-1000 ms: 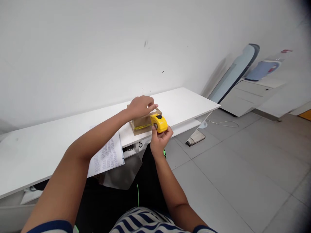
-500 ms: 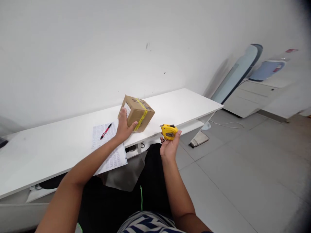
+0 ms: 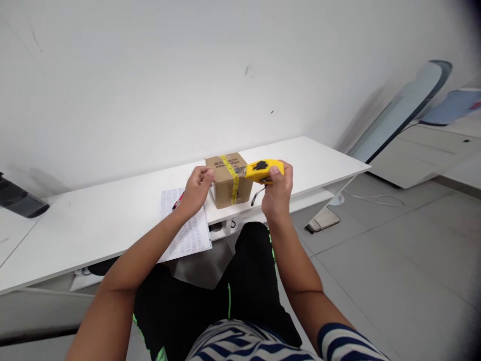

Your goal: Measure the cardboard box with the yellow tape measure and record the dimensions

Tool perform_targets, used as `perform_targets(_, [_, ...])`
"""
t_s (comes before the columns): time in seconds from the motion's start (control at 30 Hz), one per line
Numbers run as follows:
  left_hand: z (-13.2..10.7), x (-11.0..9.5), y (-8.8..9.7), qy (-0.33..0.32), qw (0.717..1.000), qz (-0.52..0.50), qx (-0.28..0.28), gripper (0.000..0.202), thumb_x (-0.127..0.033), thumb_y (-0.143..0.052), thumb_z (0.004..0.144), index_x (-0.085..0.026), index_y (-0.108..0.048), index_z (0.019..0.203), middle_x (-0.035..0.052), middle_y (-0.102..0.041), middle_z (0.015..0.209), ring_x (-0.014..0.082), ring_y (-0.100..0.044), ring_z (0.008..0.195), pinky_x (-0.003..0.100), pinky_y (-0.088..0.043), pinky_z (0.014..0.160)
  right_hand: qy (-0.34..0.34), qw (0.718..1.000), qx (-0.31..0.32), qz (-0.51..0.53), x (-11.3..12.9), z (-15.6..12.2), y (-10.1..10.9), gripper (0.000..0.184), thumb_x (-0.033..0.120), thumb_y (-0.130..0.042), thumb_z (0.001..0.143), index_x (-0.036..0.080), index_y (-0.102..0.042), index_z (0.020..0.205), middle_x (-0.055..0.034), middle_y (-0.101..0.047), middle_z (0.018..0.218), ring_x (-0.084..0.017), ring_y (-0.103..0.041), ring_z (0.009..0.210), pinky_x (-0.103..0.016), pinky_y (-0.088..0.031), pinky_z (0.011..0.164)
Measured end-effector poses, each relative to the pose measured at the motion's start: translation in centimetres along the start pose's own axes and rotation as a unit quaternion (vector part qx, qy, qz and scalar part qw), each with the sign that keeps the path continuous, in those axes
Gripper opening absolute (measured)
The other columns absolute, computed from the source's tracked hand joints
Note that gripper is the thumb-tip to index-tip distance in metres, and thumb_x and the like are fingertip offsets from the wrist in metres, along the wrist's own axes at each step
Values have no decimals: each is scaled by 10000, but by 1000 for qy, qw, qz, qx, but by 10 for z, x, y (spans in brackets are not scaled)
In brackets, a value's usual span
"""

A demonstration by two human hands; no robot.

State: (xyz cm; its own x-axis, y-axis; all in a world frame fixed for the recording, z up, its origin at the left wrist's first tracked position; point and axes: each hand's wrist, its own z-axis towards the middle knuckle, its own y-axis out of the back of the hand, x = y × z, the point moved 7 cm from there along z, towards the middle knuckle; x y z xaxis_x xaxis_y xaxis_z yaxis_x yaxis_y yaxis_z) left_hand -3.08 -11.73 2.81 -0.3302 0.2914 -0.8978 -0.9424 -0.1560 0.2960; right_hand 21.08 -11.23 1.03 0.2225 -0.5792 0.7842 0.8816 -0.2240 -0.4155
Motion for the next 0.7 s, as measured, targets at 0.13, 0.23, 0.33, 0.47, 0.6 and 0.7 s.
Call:
perform_targets(0.13, [-1,-42,-28,84,971,-101,200,589,-761,-708,833,-176,-668,891,43,-682,790,118,-612,641,270,-478,619,47,988,143,-33,18,-7,-36,421,622,-613,881,304,-521,1142,-19,-564,1008,-179,-597,843,-339,-549,716])
perform_targets(0.23, [3,-49,-30,81,974,-106,185,545,-678,-819,781,-182,-600,724,-25,-546,624,72,-491,545,236,-395,554,40,981,182,-43,14,-1,-50,415,618,-594,883,301,-491,1130,-16,-563,993,-183,-600,839,-353,-558,732])
perform_targets(0.33, [12,-35,-24,92,981,-84,150,522,-581,-826,816,-191,-532,634,-48,-462,566,59,-391,501,236,-331,513,15,979,193,-68,-3,23,-49,400,581,-608,862,297,-470,1108,-22,-569,1033,-191,-612,899,-357,-565,777])
perform_targets(0.47, [39,-1,4,119,989,-66,62,426,-463,-792,842,-197,-524,646,-45,-461,584,69,-378,501,241,-314,508,-16,983,135,-126,-36,81,-16,378,531,-613,846,291,-464,1097,-37,-572,1104,-198,-609,973,-363,-562,828])
perform_targets(0.6, [56,40,22,175,984,17,38,390,-470,-784,821,-192,-576,643,-22,-486,600,90,-395,512,253,-328,514,-39,984,72,-157,-62,125,21,352,474,-632,827,286,-463,1073,-21,-562,1126,-187,-597,1006,-369,-537,887])
perform_targets(0.7, [59,56,17,189,978,65,54,466,-577,-793,789,-198,-593,606,16,-523,622,128,-462,540,272,-350,514,-54,982,71,-166,-74,130,22,339,442,-635,808,281,-458,1048,12,-548,1094,-168,-572,984,-350,-518,888])
